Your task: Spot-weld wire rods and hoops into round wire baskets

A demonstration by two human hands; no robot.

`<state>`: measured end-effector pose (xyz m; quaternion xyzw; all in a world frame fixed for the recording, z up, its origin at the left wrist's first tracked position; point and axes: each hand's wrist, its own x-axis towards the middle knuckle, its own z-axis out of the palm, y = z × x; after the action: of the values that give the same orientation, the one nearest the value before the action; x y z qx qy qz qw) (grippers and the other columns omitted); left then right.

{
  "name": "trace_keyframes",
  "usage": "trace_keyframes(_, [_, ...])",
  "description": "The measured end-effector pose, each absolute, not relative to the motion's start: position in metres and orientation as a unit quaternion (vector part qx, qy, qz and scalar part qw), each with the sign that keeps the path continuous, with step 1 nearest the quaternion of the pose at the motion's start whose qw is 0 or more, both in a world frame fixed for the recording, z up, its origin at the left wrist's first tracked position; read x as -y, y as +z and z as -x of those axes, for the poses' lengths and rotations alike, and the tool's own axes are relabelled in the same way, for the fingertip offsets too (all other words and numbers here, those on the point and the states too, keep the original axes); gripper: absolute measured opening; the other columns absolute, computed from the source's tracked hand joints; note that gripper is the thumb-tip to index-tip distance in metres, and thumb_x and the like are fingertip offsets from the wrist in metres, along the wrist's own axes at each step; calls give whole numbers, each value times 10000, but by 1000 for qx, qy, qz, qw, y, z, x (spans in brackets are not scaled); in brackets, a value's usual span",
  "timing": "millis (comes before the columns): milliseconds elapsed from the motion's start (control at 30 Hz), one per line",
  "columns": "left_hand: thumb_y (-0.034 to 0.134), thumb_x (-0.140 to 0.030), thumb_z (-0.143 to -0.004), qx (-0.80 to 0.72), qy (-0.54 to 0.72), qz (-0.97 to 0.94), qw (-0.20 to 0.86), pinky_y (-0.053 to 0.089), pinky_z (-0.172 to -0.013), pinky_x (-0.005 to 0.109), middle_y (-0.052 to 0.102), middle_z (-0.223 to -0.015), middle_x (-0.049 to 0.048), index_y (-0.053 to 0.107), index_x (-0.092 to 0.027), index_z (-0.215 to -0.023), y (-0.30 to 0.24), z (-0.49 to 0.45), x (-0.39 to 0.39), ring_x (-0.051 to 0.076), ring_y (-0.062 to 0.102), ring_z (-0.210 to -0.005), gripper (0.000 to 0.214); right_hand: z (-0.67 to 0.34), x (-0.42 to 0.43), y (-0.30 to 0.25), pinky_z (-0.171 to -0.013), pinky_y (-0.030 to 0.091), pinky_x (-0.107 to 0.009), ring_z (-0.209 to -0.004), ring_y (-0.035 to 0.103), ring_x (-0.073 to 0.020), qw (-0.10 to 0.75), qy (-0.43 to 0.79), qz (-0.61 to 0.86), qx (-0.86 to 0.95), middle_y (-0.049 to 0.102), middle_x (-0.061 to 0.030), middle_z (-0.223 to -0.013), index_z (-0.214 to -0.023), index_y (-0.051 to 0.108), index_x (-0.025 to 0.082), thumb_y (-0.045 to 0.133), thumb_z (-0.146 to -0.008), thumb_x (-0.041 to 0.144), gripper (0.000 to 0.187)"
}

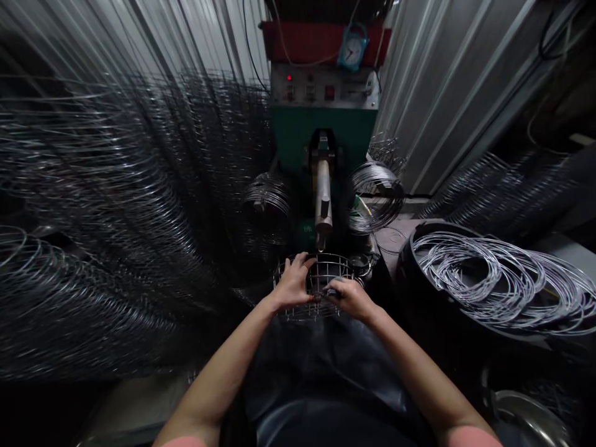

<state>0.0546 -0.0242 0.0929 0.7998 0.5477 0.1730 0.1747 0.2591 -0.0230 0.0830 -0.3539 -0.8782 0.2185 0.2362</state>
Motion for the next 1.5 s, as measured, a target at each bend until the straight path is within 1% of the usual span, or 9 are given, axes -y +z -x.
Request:
trace_keyframes(367, [800,-407,-558,-553,194,-787,192,141,-1082,615,248,-1451,235,303,-156,-1378,76,-41,15,361,182,-1379,991,-248,15,76,-652,440,-224,-740,623,-155,215,185,364,887,667,-49,-851,-901,663,192,591,-812,148,122])
trace_keyframes(533, [796,-403,-565,-559,209,-778,197,143,-1068,631,254,-1457,216,318,-203,-1374,78,-38,-3,361,190,-1377,961,-242,-4,83,-656,431,-220,-743,618,-150,230,166,369,885,668,-45,-834,-863,670,192,593,-830,185,84])
trace_keyframes(700, [796,-442,-561,-556,201,-778,211,163,-1057,634,280,-1432,237,339,-176,-1364,83,-39,-11,366,202,-1369,961,-240,-13,82,-659,435,-218,-738,617,-145,257,169,371,876,674,-40,-820,-844,672,189,603,-829,197,71])
trace_keyframes(867, [772,-370,-597,-559,206,-780,193,187,-1064,607,284,-1432,222,336,-177,-1367,81,-39,-12,350,239,-1358,906,-240,-7,76,-670,446,-224,-777,645,-160,257,138,402,868,693,-46,-877,-910,682,210,575,-859,239,122])
trace_keyframes(1100, [783,-310,-582,-599,178,-759,179,166,-1064,617,225,-1456,254,314,-137,-1377,87,-43,-35,369,174,-1379,939,-234,-29,75,-691,462,-219,-824,661,-170,249,103,454,849,703,-40,-936,-943,680,228,598,-836,201,137])
trace_keyframes(1200, [793,-370,-570,-600,182,-757,183,179,-1061,620,246,-1450,242,330,-151,-1372,84,-44,-40,369,192,-1373,951,-235,-34,72,-720,473,-216,-837,658,-156,276,121,442,845,700,-26,-938,-936,682,245,603,-836,213,132])
trace_keyframes(1333, [810,-384,-546,-595,199,-755,192,177,-1069,609,251,-1452,223,331,-180,-1370,78,-41,-41,358,207,-1371,975,-248,-32,62,-798,484,-252,-908,637,-168,373,145,435,807,663,-58,-1029,-1013,669,228,614,-826,271,200])
trace_keyframes(1400, [815,-383,-542,-588,212,-756,193,160,-1070,614,238,-1457,230,326,-175,-1372,78,-40,-43,364,189,-1375,986,-255,-33,58,-791,489,-276,-883,632,-181,409,154,456,775,659,-74,-977,-962,677,204,594,-835,310,185])
trace_keyframes(1500, [819,-374,-536,-592,220,-751,193,149,-1064,629,234,-1454,239,332,-168,-1366,80,-39,-53,370,177,-1377,984,-256,-43,57,-750,490,-293,-805,625,-189,408,169,486,754,653,-76,-872,-854,680,186,566,-845,328,182])
